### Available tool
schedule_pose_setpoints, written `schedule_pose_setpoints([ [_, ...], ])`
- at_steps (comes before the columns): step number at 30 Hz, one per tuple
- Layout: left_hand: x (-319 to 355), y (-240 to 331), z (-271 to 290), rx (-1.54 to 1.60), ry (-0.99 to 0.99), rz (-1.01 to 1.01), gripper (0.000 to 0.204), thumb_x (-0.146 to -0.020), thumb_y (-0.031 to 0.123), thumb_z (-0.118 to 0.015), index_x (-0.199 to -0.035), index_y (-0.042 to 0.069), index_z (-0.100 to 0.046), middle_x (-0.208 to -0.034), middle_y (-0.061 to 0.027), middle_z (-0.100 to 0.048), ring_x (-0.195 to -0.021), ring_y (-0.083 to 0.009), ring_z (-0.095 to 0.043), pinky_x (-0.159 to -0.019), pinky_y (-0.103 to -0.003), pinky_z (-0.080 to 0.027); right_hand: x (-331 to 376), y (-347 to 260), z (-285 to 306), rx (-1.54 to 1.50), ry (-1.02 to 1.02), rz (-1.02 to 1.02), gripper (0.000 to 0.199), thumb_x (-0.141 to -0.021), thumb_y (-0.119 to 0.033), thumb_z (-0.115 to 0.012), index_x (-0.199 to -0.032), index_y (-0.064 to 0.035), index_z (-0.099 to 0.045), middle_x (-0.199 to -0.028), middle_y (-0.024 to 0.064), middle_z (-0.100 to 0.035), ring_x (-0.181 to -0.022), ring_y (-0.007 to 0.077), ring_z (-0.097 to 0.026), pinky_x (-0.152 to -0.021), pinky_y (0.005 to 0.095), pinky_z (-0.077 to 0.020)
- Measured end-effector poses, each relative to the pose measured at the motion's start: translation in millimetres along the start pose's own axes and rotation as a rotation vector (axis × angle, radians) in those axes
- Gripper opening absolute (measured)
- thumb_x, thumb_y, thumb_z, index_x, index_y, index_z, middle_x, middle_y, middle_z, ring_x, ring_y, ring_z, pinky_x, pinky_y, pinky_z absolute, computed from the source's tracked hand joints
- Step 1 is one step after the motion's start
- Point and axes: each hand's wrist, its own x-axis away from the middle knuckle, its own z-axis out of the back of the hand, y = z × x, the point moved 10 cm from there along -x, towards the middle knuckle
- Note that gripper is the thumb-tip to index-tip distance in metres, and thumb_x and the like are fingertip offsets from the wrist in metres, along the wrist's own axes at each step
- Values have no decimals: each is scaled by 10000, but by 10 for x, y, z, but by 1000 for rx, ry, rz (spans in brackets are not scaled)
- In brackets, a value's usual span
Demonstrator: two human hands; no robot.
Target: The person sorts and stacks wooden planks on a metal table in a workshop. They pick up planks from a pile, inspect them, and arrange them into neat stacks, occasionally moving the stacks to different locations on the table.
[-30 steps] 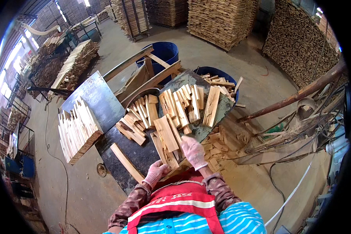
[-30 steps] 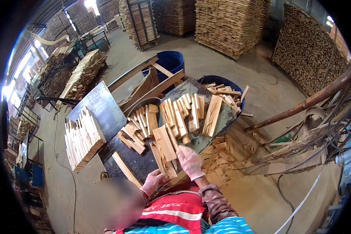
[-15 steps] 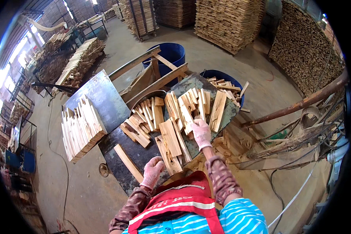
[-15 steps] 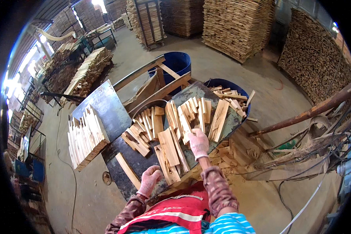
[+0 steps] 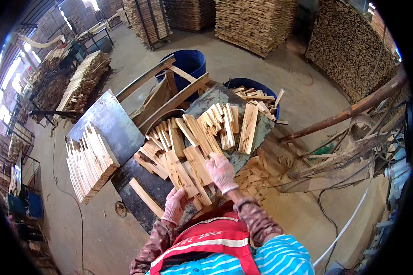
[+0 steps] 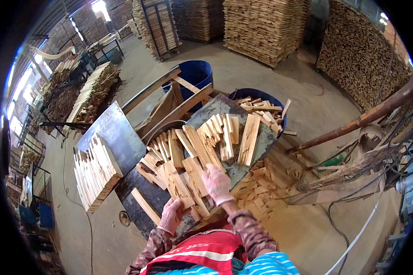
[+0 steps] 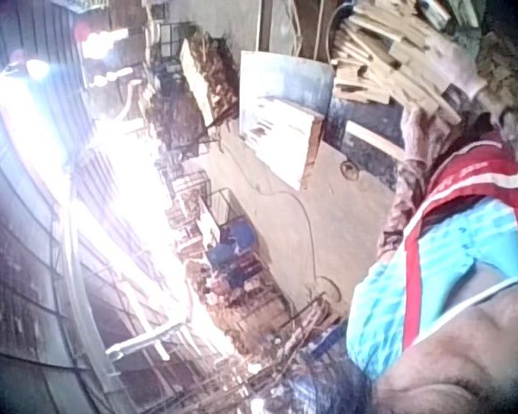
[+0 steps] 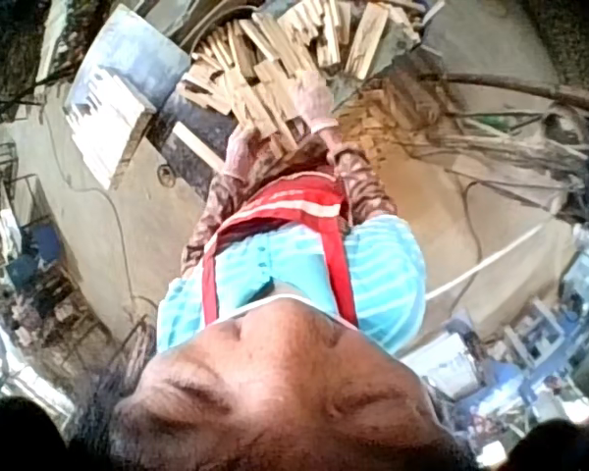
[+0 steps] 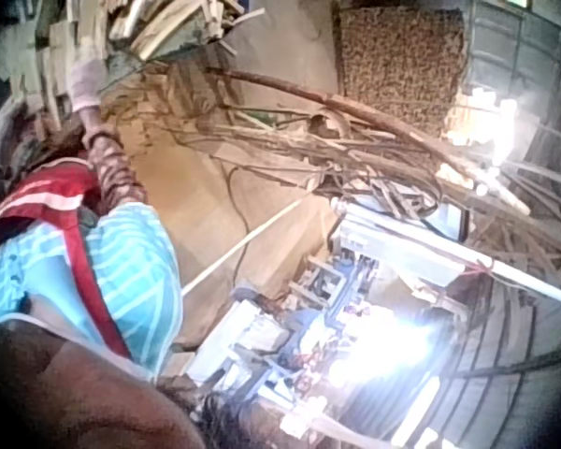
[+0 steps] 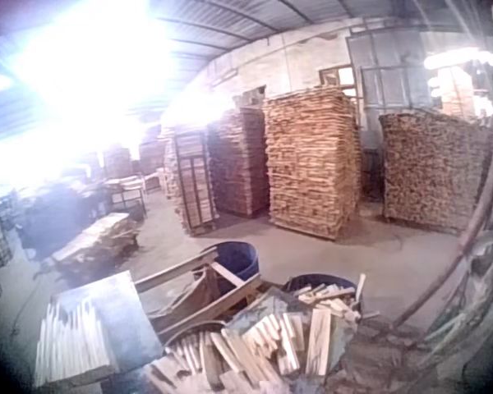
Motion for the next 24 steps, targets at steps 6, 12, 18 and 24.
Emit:
schedule_pose_setpoints([
  [6, 148, -6, 62, -60, 12, 9, 407, -1001, 161, -569, -1377, 15, -513, -1298, -109, -656, -1160, -265, -672, -950, -463, -589, -781, -33, -358, 646, -126, 116, 358, -935, -431, -605, -1099, -117, -656, -1096, 119, -705, -974, 328, -706, -806, 488, -563],
  [12, 188, 19, 300, -133, 99, 2, 393, -959, 137, -617, -1328, 17, -561, -1213, -100, -691, -1031, -236, -715, -862, -411, -626, -933, 242, 19, 287, 134, -29, 307, -894, -326, -624, -1102, -101, -653, -1103, 158, -686, -1018, 375, -663, -850, 507, -543],
  [18, 208, -77, 299, -152, 131, 133, 325, -911, 130, -682, -1227, 77, -629, -967, -14, -693, -782, -140, -668, -744, -337, -609, -759, -699, -235, 467, 60, 330, 336, -890, -375, -652, -1095, -115, -597, -1192, 106, -642, -1067, 300, -648, -880, 449, -546],
  [24, 323, 75, 237, -168, 143, 133, 284, -919, 112, -670, -1193, 53, -628, -907, -7, -679, -764, -141, -676, -716, -343, -618, -1203, -299, -794, 433, -19, 88, 241, -905, -347, -594, -1019, -136, -620, -1039, 145, -701, -951, 358, -696, -780, 516, -541],
])
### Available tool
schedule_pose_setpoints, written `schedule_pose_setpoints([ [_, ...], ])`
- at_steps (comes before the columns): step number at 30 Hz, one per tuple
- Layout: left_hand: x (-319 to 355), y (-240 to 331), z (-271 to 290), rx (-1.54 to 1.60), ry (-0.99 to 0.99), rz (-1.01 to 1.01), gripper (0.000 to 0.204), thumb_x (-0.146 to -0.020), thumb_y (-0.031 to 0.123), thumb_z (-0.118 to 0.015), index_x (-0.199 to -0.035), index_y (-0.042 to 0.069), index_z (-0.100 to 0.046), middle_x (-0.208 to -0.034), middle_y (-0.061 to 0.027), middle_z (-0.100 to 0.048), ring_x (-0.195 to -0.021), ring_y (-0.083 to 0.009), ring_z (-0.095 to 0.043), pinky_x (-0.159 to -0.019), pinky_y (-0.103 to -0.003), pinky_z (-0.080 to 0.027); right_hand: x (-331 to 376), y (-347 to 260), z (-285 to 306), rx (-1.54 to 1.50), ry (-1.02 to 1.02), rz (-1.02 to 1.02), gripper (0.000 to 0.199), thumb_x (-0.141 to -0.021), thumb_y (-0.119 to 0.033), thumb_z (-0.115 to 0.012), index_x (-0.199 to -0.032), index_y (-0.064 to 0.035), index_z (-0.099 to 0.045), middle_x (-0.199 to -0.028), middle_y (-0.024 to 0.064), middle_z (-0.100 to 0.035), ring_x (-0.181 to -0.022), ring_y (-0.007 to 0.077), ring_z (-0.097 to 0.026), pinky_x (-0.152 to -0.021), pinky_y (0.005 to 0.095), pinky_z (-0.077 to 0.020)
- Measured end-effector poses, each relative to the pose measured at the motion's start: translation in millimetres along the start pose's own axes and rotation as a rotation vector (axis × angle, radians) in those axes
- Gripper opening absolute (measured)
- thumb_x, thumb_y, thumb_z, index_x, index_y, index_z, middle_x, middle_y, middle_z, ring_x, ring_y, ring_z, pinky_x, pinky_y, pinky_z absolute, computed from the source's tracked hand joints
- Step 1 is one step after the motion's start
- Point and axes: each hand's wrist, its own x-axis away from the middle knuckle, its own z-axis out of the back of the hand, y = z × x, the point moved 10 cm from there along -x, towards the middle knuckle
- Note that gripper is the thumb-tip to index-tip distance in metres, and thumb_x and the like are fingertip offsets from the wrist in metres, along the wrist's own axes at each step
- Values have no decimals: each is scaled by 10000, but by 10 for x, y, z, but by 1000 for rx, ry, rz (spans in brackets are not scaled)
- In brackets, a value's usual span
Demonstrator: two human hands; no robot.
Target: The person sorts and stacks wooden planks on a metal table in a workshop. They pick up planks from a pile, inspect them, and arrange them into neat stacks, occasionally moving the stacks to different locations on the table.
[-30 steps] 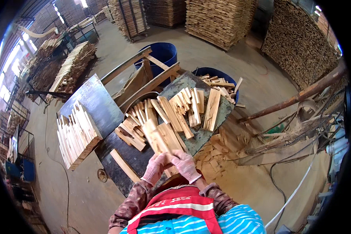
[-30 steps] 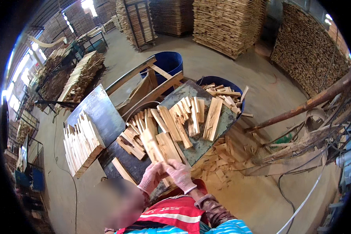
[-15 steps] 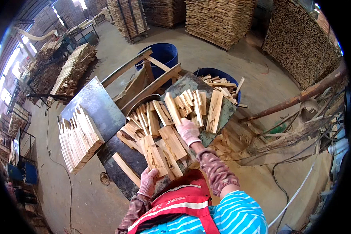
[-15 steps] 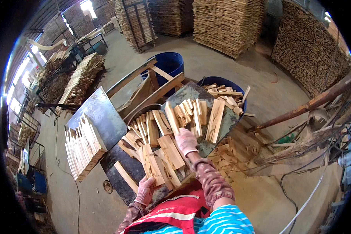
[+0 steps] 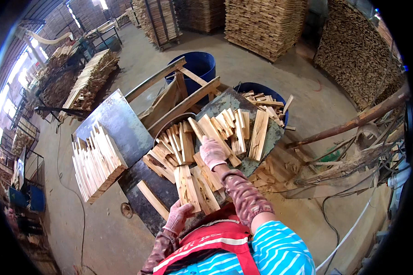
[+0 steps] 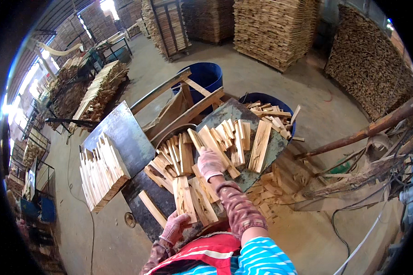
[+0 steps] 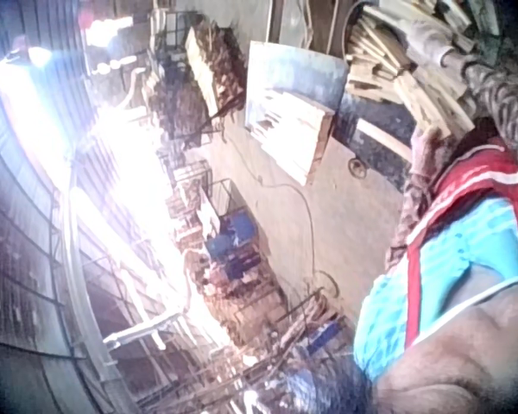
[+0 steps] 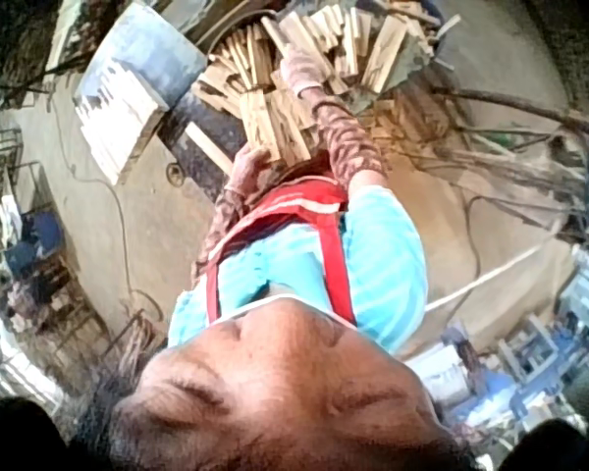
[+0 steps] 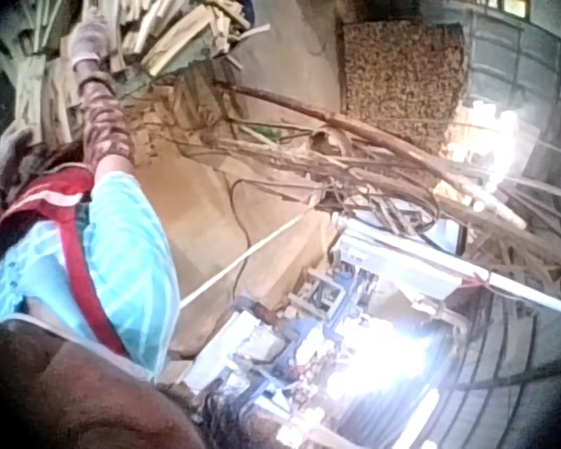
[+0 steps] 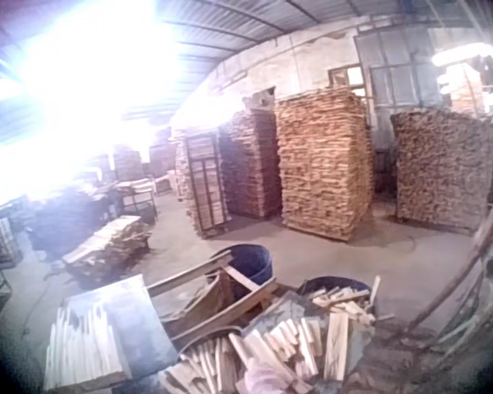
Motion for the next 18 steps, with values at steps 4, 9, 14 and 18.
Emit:
schedule_pose_setpoints([
  [4, -32, -24, -7, 68, -43, -83, 309, -922, 96, -658, -1223, 51, -603, -909, -29, -684, -759, -146, -676, -723, -339, -614, -64, 917, -86, -671, 255, -94, 274, -919, -268, -568, -1016, -39, -682, -891, 198, -711, -866, 379, -690, -776, 479, -525],
  [9, -59, 120, 52, 102, -49, -136, 423, -931, 103, -646, -1342, 54, -558, -1103, -64, -709, -911, -202, -724, -804, -397, -630, 641, 842, -46, -1608, 2, -525, 333, -998, -235, -606, -1266, -48, -677, -1055, 63, -742, -823, 167, -717, -654, 304, -604],
  [14, -232, 200, -152, 135, -125, -163, 461, -961, 99, -603, -1411, 57, -511, -1266, -95, -673, -1086, -249, -707, -878, -440, -626, 947, 937, 60, -1641, 56, -512, 306, -1021, -244, -610, -1224, -24, -678, -1013, 76, -736, -755, 172, -715, -650, 313, -608],
  [18, -255, 189, -202, 138, -120, -160, 464, -973, 86, -585, -1428, 59, -499, -1293, -105, -660, -1127, -261, -691, -916, -462, -614, 1077, 836, 101, -1668, 46, -473, 277, -1022, -254, -611, -1159, -25, -685, -966, 70, -723, -740, 176, -708, -635, 309, -609],
])
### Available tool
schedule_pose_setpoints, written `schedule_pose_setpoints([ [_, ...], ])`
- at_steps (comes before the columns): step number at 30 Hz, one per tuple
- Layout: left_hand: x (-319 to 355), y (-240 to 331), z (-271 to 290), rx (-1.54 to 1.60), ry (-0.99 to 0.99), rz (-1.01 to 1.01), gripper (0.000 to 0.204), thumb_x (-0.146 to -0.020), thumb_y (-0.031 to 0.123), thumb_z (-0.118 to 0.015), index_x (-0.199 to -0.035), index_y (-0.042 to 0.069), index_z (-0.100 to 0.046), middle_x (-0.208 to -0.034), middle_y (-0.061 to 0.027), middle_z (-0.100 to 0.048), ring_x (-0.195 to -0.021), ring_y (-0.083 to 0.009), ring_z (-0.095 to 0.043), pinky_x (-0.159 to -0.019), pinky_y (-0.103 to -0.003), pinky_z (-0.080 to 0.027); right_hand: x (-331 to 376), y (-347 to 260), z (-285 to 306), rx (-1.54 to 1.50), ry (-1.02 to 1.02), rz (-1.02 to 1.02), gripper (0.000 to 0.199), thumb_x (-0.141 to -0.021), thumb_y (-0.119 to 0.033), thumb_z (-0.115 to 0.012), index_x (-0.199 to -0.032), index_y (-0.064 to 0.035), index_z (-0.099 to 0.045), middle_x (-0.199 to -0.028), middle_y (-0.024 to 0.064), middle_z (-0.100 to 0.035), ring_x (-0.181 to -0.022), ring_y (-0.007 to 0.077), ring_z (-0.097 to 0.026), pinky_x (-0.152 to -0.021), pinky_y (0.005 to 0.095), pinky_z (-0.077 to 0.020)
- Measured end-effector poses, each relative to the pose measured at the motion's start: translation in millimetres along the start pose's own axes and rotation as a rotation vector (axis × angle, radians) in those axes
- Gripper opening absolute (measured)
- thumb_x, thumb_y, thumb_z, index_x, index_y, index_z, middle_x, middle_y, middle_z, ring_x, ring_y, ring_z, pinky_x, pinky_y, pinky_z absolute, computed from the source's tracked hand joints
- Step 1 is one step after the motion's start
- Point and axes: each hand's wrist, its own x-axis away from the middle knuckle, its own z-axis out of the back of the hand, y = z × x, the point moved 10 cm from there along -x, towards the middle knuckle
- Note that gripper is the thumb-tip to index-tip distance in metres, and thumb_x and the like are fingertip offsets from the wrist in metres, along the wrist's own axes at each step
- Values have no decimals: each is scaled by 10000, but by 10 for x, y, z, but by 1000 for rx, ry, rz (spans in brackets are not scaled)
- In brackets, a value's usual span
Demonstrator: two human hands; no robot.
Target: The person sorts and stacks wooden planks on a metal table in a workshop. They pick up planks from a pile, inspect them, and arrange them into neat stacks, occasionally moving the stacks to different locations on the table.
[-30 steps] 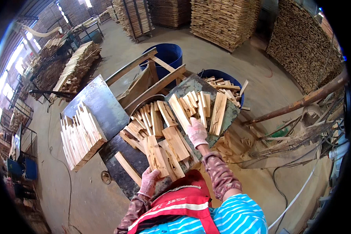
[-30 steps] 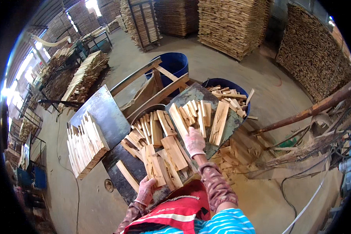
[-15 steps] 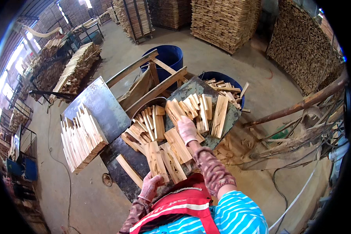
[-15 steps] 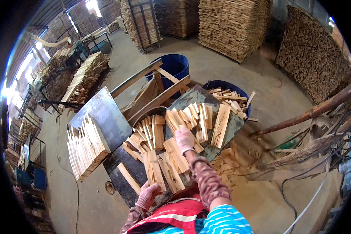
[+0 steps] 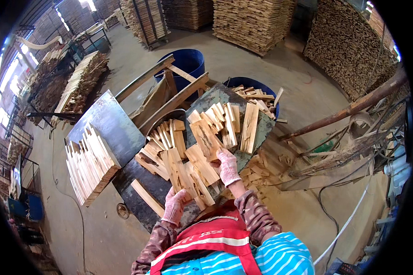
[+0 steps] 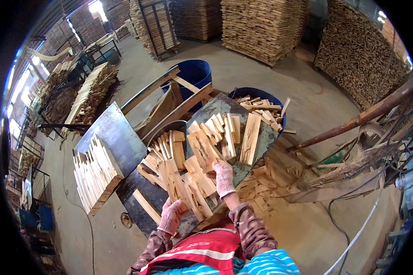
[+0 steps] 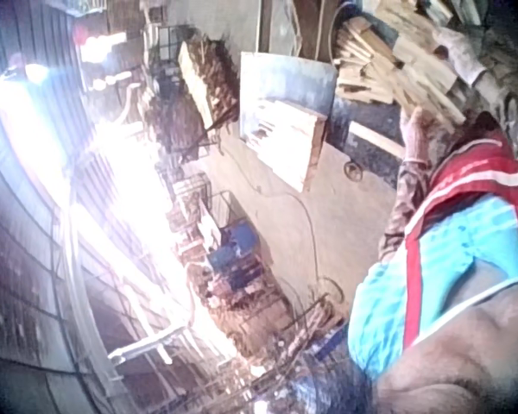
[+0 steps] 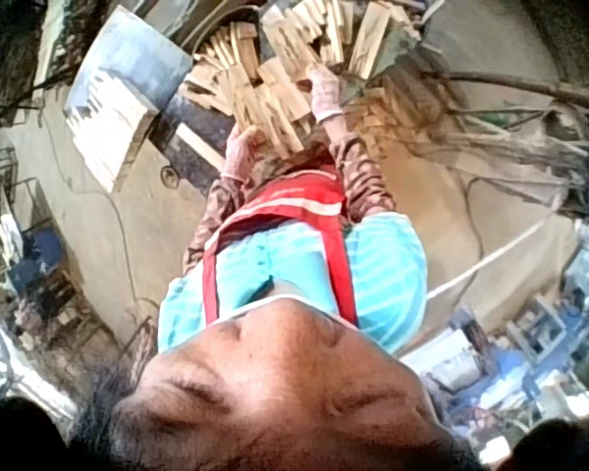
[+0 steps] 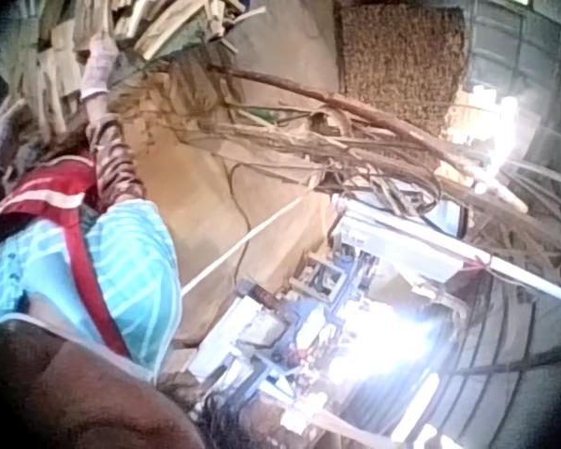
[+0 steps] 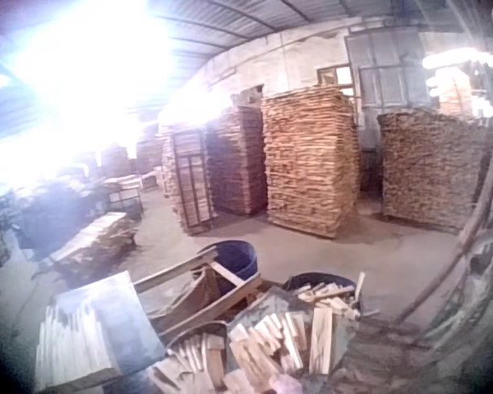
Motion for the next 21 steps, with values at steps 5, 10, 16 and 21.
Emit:
schedule_pose_setpoints([
  [5, 34, 20, -79, 25, 15, -57, 449, -974, 77, -568, -1419, 71, -511, -1271, -94, -665, -1100, -260, -693, -899, -452, -618, 143, 81, 41, 132, 1, -2, 314, -1033, -274, -600, -1215, -25, -657, -978, 78, -723, -787, 204, -716, -670, 337, -612],
  [10, 144, 17, 170, 44, 140, -97, 410, -965, 77, -576, -1373, 82, -537, -1202, -70, -687, -1017, -230, -707, -817, -400, -630, 331, -373, -190, 1243, 185, 437, 432, -949, -307, -671, -1307, -68, -627, -1130, 165, -695, -966, 316, -696, -807, 451, -577],
  [16, 265, -209, 574, 48, 272, -95, 308, -950, 79, -596, -1257, 76, -585, -922, -21, -670, -780, -158, -683, -718, -344, -621, 339, -256, -1039, 1397, -169, 669, 556, -928, -398, -652, -1370, -70, -571, -1329, 170, -627, -1180, 361, -616, -996, 483, -498],
  [21, 425, -224, 628, 60, 312, -102, 248, -959, 70, -588, -1208, 75, -586, -814, 0, -613, -702, -132, -636, -666, -338, -615, -23, 218, -1662, 1737, -313, 434, 687, -901, -575, -642, -1358, -75, -530, -1275, 185, -640, -1116, 348, -662, -908, 487, -532],
])
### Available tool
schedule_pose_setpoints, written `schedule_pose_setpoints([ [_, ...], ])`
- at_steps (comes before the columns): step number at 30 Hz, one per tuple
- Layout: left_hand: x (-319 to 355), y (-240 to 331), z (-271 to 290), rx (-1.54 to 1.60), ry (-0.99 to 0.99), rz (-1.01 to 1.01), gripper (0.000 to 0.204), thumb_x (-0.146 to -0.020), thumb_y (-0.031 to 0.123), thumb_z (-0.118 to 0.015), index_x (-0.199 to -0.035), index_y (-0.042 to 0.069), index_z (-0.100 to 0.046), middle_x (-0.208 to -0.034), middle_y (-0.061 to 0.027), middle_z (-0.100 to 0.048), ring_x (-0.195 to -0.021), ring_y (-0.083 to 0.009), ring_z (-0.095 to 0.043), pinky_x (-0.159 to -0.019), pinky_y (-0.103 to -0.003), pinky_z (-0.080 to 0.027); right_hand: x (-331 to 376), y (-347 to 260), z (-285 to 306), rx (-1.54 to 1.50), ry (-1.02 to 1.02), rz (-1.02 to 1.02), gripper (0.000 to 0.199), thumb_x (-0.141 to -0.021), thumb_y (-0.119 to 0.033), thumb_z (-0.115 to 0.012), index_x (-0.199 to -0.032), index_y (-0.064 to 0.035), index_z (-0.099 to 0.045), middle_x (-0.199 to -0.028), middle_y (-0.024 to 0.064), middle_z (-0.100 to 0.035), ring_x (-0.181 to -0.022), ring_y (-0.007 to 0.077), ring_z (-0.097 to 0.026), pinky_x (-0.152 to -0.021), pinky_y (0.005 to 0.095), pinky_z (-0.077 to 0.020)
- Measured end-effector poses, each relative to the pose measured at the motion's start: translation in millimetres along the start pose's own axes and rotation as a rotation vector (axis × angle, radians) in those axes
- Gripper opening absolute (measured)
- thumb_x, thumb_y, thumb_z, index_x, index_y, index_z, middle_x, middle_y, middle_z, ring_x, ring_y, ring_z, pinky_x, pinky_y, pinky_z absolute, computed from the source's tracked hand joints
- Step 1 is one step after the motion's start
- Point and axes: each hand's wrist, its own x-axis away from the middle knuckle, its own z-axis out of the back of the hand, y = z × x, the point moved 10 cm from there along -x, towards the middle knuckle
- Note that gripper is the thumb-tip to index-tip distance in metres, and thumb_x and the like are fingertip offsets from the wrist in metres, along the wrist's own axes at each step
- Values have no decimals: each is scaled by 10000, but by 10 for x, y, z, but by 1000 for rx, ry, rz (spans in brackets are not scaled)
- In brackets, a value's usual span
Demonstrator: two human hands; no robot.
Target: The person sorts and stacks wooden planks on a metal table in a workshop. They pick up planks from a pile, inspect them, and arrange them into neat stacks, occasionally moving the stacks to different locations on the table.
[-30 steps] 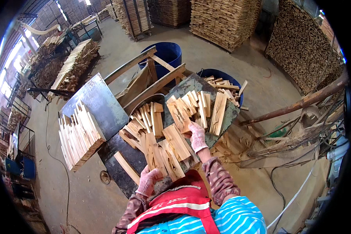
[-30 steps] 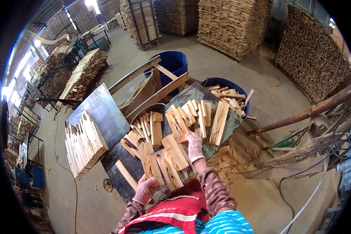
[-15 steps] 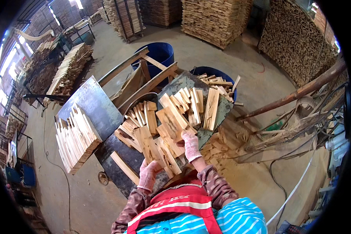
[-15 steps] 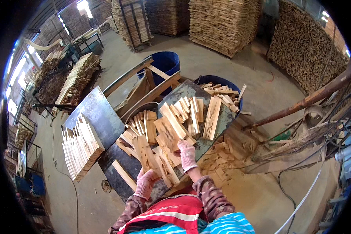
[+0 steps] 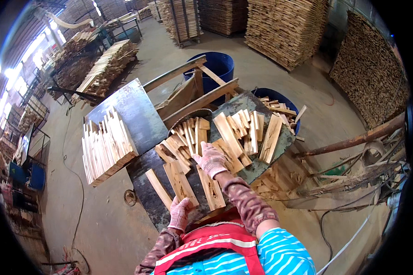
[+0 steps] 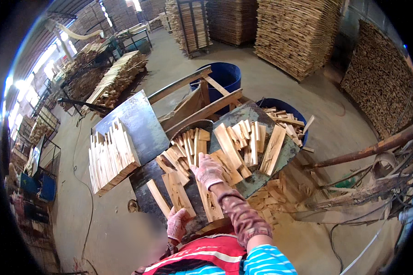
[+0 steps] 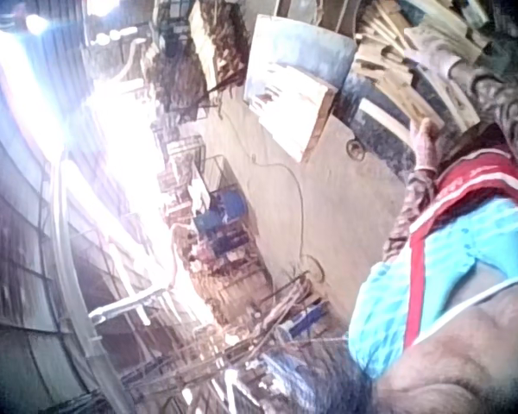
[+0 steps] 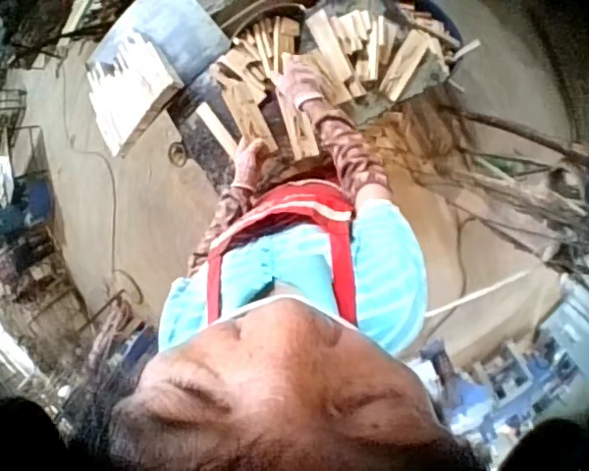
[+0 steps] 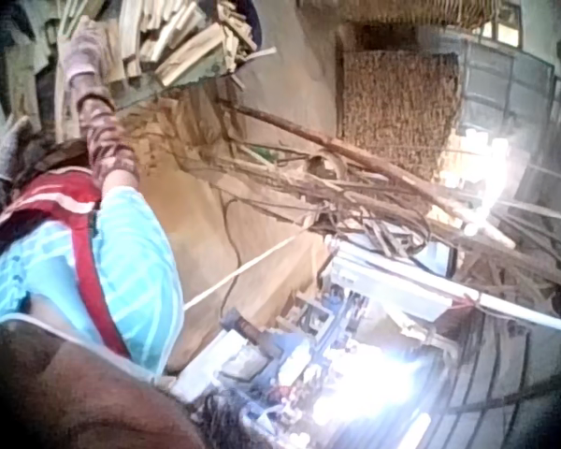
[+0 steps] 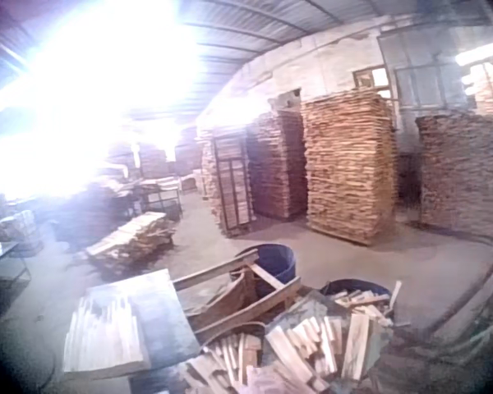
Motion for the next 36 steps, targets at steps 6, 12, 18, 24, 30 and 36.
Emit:
schedule_pose_setpoints([
  [6, 45, 36, 175, -27, 42, -9, 257, -946, 79, -609, -1202, 75, -583, -824, 0, -623, -683, -138, -639, -667, -335, -601, -212, 50, 4, -52, -135, -52, 682, -845, -565, -731, -1295, -81, -563, -1278, 162, -660, -1198, 338, -639, -974, 472, -517],
  [12, -37, 59, 147, 33, 16, -83, 341, -941, 58, -601, -1280, 46, -569, -961, -50, -671, -787, -163, -672, -692, -344, -607, -432, 365, -153, -396, -169, -129, 391, -769, -330, -726, -1036, -47, -692, -1085, 248, -708, -1058, 438, -668, -894, 486, -532],
  [18, -100, 14, 122, -24, -45, -33, 399, -952, 44, -588, -1348, 31, -537, -1087, -75, -678, -923, -214, -706, -801, -383, -631, -496, 1130, -302, -618, 44, -329, 225, -789, -211, -599, -881, -13, -649, -953, 283, -662, -932, 482, -643, -768, 493, -508],
  [24, -88, 85, 33, -24, -59, -24, 392, -965, 63, -580, -1353, 47, -533, -1061, -64, -676, -890, -196, -706, -783, -376, -642, 161, 928, 95, -1054, 12, -369, 409, -905, -115, -632, -1287, 31, -658, -1070, 108, -755, -826, 162, -692, -707, 297, -558],
  [30, -53, 190, -201, 40, -75, -35, 310, -977, 135, -594, -1282, 84, -570, -1030, -24, -656, -875, -148, -675, -745, -338, -620, 836, 549, 353, -1095, 11, -207, 352, -916, -45, -643, -1264, -43, -696, -1054, 56, -748, -705, 64, -635, -587, 218, -538],
  [36, -101, 218, -169, 210, 11, -105, 348, -990, 138, -575, -1328, 61, -544, -1082, -81, -657, -927, -232, -696, -728, -384, -649, 1326, -220, -257, -718, -323, 131, 365, -957, -206, -657, -1256, 4, -671, -1210, 175, -718, -1127, 278, -678, -995, 351, -511],
])
